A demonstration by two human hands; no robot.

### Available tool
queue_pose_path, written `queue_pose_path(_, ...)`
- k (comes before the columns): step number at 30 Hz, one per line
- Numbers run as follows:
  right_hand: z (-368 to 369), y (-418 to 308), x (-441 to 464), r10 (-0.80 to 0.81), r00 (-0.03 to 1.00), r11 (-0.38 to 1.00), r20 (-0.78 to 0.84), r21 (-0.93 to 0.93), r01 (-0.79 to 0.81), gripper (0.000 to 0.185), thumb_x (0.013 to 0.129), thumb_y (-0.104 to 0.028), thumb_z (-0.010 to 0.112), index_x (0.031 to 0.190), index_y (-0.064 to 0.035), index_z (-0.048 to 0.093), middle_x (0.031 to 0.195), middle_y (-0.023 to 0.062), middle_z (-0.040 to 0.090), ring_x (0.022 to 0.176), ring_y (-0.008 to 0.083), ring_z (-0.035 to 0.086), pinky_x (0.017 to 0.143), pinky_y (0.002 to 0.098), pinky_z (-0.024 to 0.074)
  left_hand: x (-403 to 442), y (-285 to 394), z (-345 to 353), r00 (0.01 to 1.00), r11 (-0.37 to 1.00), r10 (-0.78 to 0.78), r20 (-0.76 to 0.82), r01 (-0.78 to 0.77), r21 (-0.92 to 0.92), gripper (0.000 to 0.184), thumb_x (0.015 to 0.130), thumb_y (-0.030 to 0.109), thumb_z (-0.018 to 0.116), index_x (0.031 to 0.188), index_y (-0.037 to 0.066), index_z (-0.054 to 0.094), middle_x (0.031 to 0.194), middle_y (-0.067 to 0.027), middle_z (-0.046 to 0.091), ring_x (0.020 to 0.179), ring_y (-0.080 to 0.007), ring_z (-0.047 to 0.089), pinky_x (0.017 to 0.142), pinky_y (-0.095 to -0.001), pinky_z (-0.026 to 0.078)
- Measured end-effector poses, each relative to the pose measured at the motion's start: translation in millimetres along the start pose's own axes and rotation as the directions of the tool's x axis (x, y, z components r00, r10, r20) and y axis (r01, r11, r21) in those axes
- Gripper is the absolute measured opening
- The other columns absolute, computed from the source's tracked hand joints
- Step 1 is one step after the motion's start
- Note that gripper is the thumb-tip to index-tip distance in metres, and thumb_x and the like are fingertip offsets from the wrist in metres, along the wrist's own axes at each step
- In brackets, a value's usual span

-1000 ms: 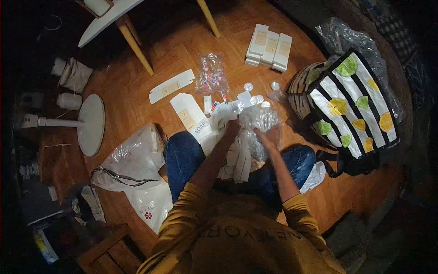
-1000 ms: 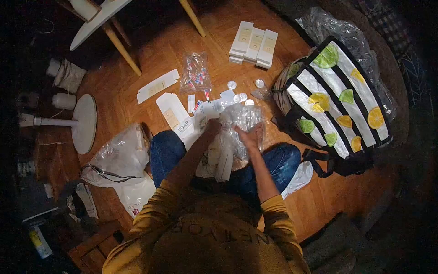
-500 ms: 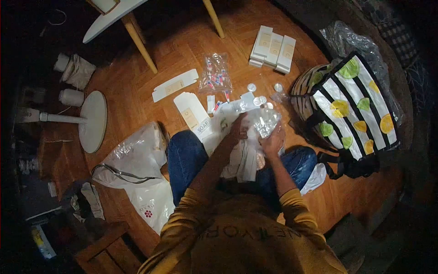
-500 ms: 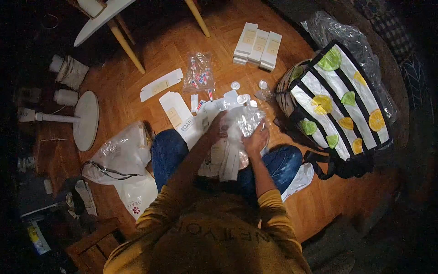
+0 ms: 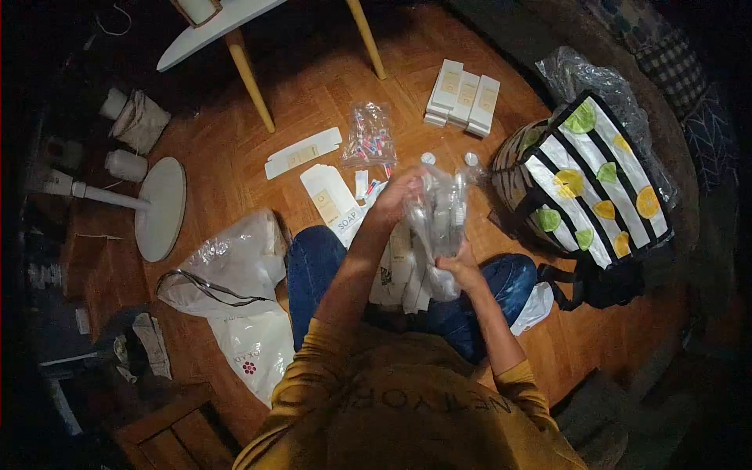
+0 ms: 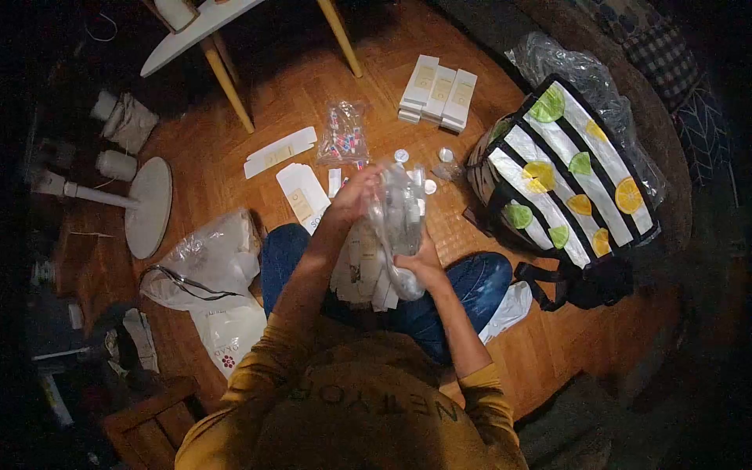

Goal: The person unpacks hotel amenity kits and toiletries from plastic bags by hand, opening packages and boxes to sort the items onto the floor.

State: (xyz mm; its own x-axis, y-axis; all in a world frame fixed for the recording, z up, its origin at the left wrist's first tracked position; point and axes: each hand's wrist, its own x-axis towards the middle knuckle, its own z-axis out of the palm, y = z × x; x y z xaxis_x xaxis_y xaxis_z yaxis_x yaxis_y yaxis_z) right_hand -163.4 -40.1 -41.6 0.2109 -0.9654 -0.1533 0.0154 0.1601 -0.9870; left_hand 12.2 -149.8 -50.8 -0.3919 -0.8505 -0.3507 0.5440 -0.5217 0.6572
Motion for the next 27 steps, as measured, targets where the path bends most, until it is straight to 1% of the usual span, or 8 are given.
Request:
queue_pose_path(4,-20.9,20.0,-18.3,0.295,0.955,0.720,0.041,0.647,-0.251,0.061,0.060,-0.006,0.066,0.116,-0.0016,0.042,0.102,0.0095,0.054,0.091,0.0219,0.055,0.077,0.0372,0.0488,-41.3,13.3,18.0,0.972,0.977,0.182,-0.146,-0.196,-0.087,0.027,0.086,0.021,0.046,0.106,0.004,0.049,0.084,-0.0011,0.054,0.072,-0.0125,0.053,0.065,-0.0259,0.046)
queue_pose_path(6,-26.8,9.7,-14.6,0.186,0.983,0.671,0.002,0.731,-0.128,0.060,0.060,-0.009,0.067,0.115,-0.0011,0.043,0.102,0.0095,0.054,0.091,0.0226,0.055,0.078,0.0381,0.0486,-50.9,-10.6,-19.3,0.982,0.902,0.190,-0.009,-0.171,0.395,0.027,0.088,0.022,0.043,0.108,0.004,0.047,0.085,-0.0021,0.054,0.070,-0.0135,0.054,0.062,-0.0259,0.046)
queue_pose_path(11,-27.1,-19.2,5.9,-0.011,0.988,0.568,-0.154,0.812,0.133,0.062,0.057,-0.015,0.064,0.113,0.0003,0.044,0.100,0.0115,0.054,0.091,0.0241,0.055,0.080,0.0390,0.0478,-118.2,-90.1,-46.3,0.893,-0.017,0.004,0.449,-0.449,0.893,0.032,0.088,0.021,0.043,0.112,-0.001,0.045,0.103,-0.0118,0.055,0.087,-0.0250,0.055,0.078,-0.0352,0.043)
queue_pose_path(16,-6.6,-33.0,31.7,-0.178,0.982,0.436,-0.059,0.890,0.133,0.074,0.055,-0.016,0.065,0.121,-0.0004,0.034,0.104,0.0147,0.047,0.091,0.0261,0.051,0.074,0.0348,0.0506,-190.7,-81.7,-10.9,0.974,0.291,-0.223,0.041,0.026,0.956,0.040,0.084,0.024,0.051,0.117,0.002,0.044,0.111,-0.0147,0.052,0.102,-0.0250,0.050,0.090,-0.0339,0.038)
queue_pose_path(18,-1.0,-31.4,36.1,-0.195,0.981,0.353,-0.015,0.932,0.084,0.074,0.055,-0.016,0.065,0.121,-0.0006,0.034,0.104,0.0146,0.047,0.091,0.0260,0.051,0.077,0.0365,0.0492,-168.5,-108.0,-39.4,0.947,0.761,-0.231,-0.222,0.318,0.566,0.052,0.077,0.031,0.060,0.118,0.003,0.044,0.107,-0.0158,0.054,0.098,-0.0246,0.052,0.085,-0.0333,0.040)
queue_pose_path(22,21.9,-43.1,32.6,-0.184,0.982,0.325,0.035,0.945,0.027,0.071,0.056,-0.015,0.065,0.119,0.0008,0.036,0.104,0.0139,0.049,0.091,0.0254,0.052,0.090,0.0420,0.0414,-144.0,-79.4,6.1,1.000,0.751,0.025,-0.014,-0.010,0.660,0.064,0.076,0.032,0.063,0.125,0.003,0.032,0.122,-0.0151,0.041,0.111,-0.0227,0.040,0.091,-0.0338,0.035)
queue_pose_path(24,2.0,-24.2,33.9,-0.120,0.992,0.433,0.038,0.901,0.017,0.069,0.056,-0.015,0.065,0.118,0.0018,0.038,0.102,0.0136,0.051,0.089,0.0248,0.053,0.093,0.0431,0.0384,-145.8,-79.7,15.0,0.950,0.605,-0.269,-0.157,0.294,0.740,0.052,0.069,0.037,0.069,0.100,-0.003,0.056,0.094,-0.0137,0.059,0.086,-0.0187,0.055,0.074,-0.0327,0.045)
queue_pose_path(27,-32.3,-16.3,33.9,-0.019,1.000,0.601,0.019,0.799,-0.004,0.064,0.057,-0.016,0.066,0.114,0.0041,0.042,0.098,0.0126,0.055,0.088,0.0226,0.056,0.092,0.0402,0.0395,-184.3,-116.1,-60.3,0.981,0.883,-0.052,-0.187,0.132,0.449,0.032,0.082,0.029,0.054,0.093,-0.001,0.059,0.085,-0.0084,0.061,0.074,-0.0166,0.056,0.068,-0.0335,0.046)
